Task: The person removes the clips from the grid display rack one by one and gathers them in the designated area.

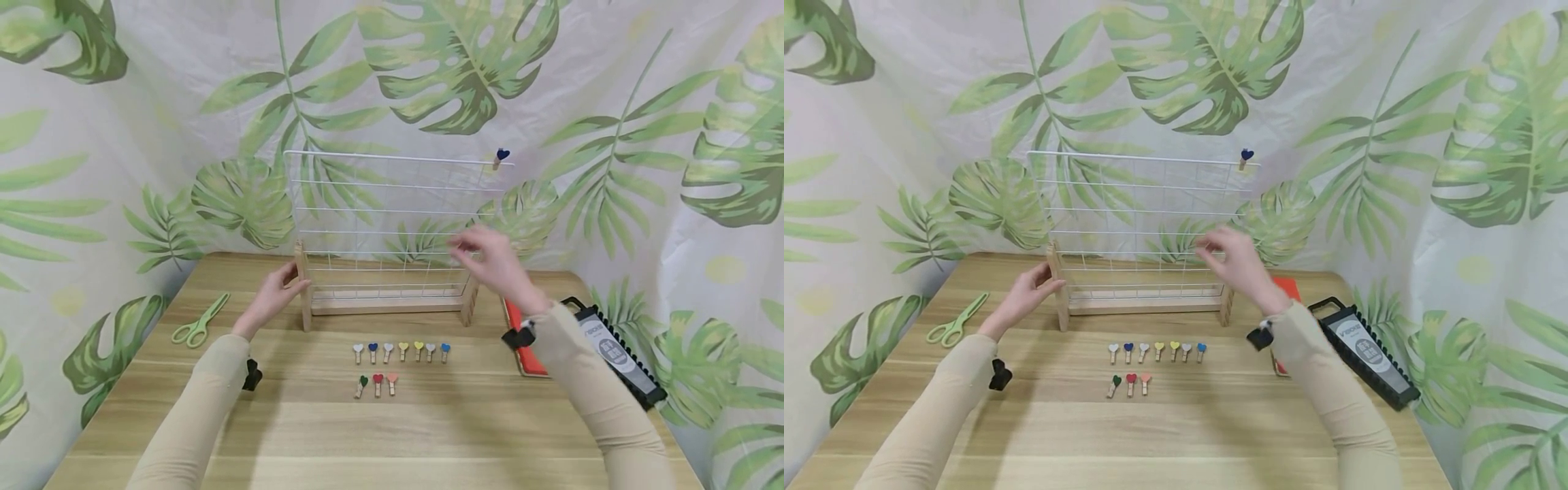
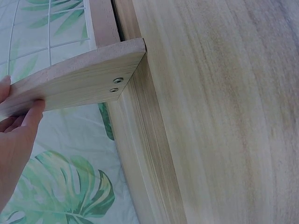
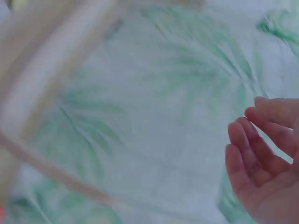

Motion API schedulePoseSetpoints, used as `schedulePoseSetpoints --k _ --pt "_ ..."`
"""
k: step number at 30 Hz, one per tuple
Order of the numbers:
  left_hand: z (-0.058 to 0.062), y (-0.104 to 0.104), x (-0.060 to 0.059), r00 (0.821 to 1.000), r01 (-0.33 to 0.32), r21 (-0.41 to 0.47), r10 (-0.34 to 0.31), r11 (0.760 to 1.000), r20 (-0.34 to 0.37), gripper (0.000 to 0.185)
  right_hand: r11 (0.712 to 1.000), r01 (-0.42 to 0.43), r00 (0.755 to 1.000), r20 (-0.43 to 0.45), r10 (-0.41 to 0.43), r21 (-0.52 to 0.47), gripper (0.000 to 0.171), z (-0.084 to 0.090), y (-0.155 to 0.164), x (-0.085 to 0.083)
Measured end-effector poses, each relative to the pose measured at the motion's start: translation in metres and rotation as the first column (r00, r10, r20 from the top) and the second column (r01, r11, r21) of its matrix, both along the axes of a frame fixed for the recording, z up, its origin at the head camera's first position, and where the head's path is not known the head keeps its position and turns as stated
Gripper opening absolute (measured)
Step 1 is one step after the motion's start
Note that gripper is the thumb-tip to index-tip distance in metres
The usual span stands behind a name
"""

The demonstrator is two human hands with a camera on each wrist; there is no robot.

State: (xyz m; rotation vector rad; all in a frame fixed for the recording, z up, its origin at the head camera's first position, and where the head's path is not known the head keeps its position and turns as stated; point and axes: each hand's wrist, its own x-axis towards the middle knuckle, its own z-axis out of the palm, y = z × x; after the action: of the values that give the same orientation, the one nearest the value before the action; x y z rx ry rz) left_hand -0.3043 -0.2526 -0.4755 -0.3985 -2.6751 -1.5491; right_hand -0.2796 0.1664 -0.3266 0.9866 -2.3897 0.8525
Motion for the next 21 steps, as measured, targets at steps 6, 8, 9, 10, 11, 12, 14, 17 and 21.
schedulePoseSetpoints --k 6,8,9,10,11,12,14,17,21 --pt "-0.001 -0.001 0.000 1.000 0.003 0.016 -0.003 1.000 0.001 0.063 0.982 0.137 0.983 -0.104 -0.151 -0.126 0.018 0.065 0.024 -0.012" --pt "-0.001 -0.001 0.000 1.000 0.003 0.019 -0.003 1.000 0.000 0.063 0.972 0.161 0.976 -0.121 -0.183 -0.171 0.019 0.080 0.029 -0.015" --pt "-0.001 -0.001 0.000 1.000 0.002 0.018 -0.002 1.000 0.000 0.063 0.967 0.168 0.972 -0.130 -0.195 -0.192 0.018 0.086 0.032 -0.018" --pt "0.000 -0.001 0.000 1.000 0.003 0.015 -0.003 1.000 -0.001 0.063 0.962 0.176 0.968 -0.139 -0.208 -0.209 0.019 0.091 0.034 -0.020" --pt "0.000 -0.001 0.000 1.000 0.002 0.010 -0.002 1.000 -0.003 0.063 0.958 0.186 0.963 -0.151 -0.221 -0.220 0.019 0.094 0.036 -0.022" --pt "0.000 -0.001 0.000 1.000 0.003 0.009 -0.003 1.000 -0.001 0.063 0.954 0.198 0.958 -0.159 -0.237 -0.224 0.019 0.097 0.038 -0.025" --pt "0.001 -0.001 0.000 1.000 0.004 0.006 -0.004 1.000 0.003 0.064 0.947 0.231 0.949 -0.164 -0.270 -0.224 0.019 0.101 0.041 -0.030" --pt "0.000 -0.002 0.000 1.000 0.003 0.006 -0.003 1.000 0.005 0.065 0.940 0.275 0.942 -0.139 -0.306 -0.203 0.022 0.103 0.043 -0.038" --pt "-0.001 -0.002 0.001 1.000 0.002 0.004 -0.002 1.000 0.004 0.065 0.938 0.302 0.941 -0.103 -0.322 -0.171 0.024 0.103 0.043 -0.048"
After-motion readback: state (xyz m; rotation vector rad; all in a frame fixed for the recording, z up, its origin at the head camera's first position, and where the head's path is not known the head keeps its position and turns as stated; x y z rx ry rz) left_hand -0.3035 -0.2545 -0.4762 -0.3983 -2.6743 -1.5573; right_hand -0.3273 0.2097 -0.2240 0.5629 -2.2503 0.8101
